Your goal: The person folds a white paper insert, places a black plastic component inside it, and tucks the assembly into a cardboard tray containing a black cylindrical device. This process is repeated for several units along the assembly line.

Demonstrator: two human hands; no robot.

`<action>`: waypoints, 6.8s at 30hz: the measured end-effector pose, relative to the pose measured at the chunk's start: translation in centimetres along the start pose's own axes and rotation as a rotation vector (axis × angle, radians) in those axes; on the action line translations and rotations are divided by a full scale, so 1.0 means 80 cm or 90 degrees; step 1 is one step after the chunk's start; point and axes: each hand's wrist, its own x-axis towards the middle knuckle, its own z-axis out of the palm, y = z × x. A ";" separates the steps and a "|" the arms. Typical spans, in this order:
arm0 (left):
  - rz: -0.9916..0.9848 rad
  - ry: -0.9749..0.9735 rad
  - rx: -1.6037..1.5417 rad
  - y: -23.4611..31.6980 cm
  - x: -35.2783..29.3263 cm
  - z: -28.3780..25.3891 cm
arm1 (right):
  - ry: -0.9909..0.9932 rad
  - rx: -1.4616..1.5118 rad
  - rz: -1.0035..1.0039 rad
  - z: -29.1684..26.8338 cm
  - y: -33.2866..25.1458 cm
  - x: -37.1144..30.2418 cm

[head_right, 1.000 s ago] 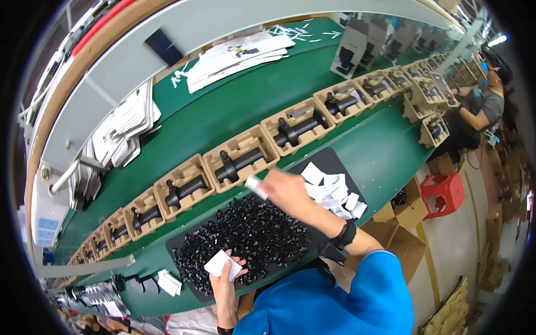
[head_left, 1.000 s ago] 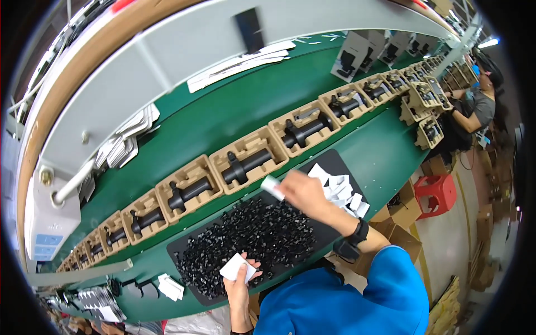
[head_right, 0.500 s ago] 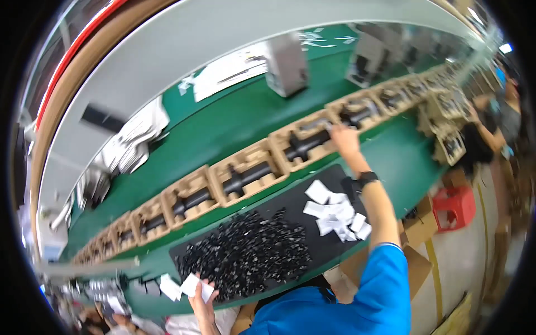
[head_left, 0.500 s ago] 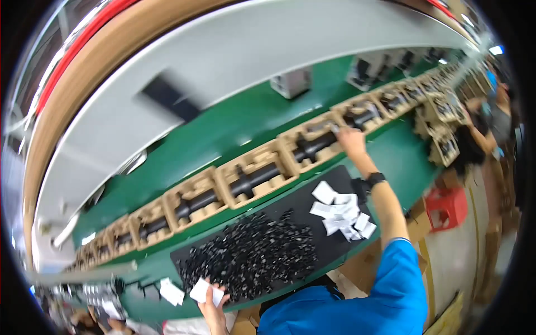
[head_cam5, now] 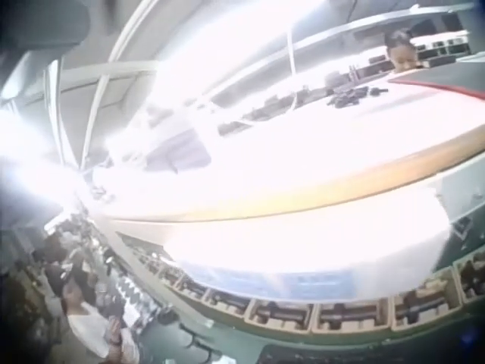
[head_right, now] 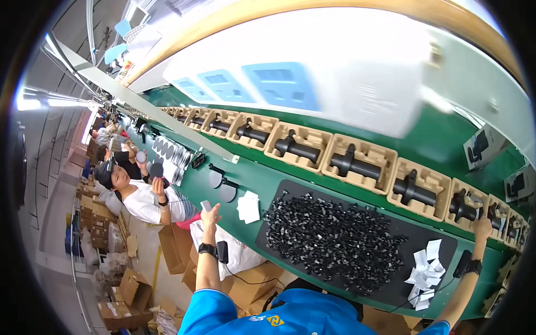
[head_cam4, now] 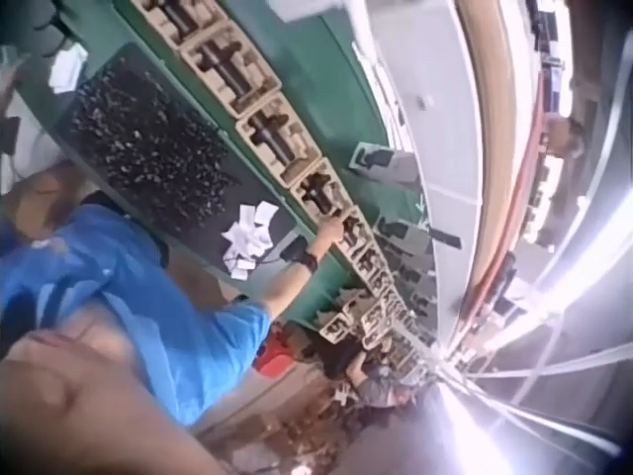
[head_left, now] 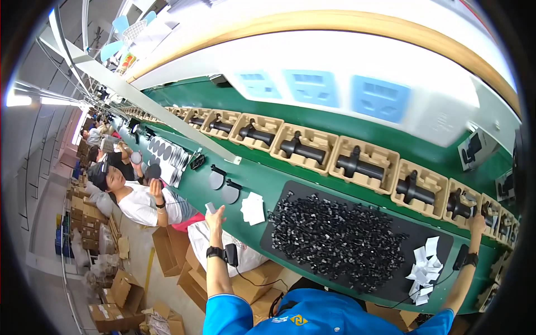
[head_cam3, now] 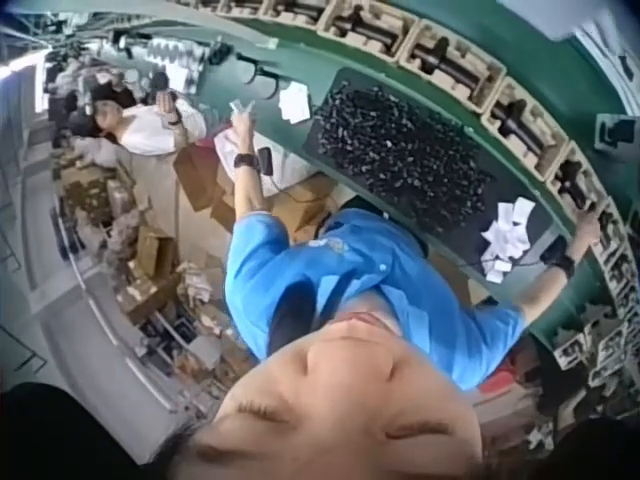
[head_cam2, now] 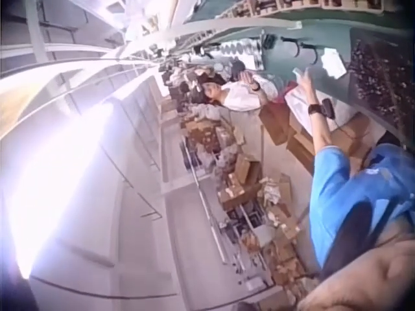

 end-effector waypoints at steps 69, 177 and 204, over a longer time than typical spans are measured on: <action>0.260 -0.640 -0.221 0.228 -0.523 0.222 | 0.112 0.677 0.080 -0.237 -0.205 -0.162; -0.015 -0.828 -0.058 0.158 -0.318 0.164 | -0.207 0.475 -0.419 -0.255 -0.405 -0.138; 0.845 -0.951 0.663 0.077 -0.505 0.403 | -0.148 0.296 -0.494 -0.115 -0.317 -0.264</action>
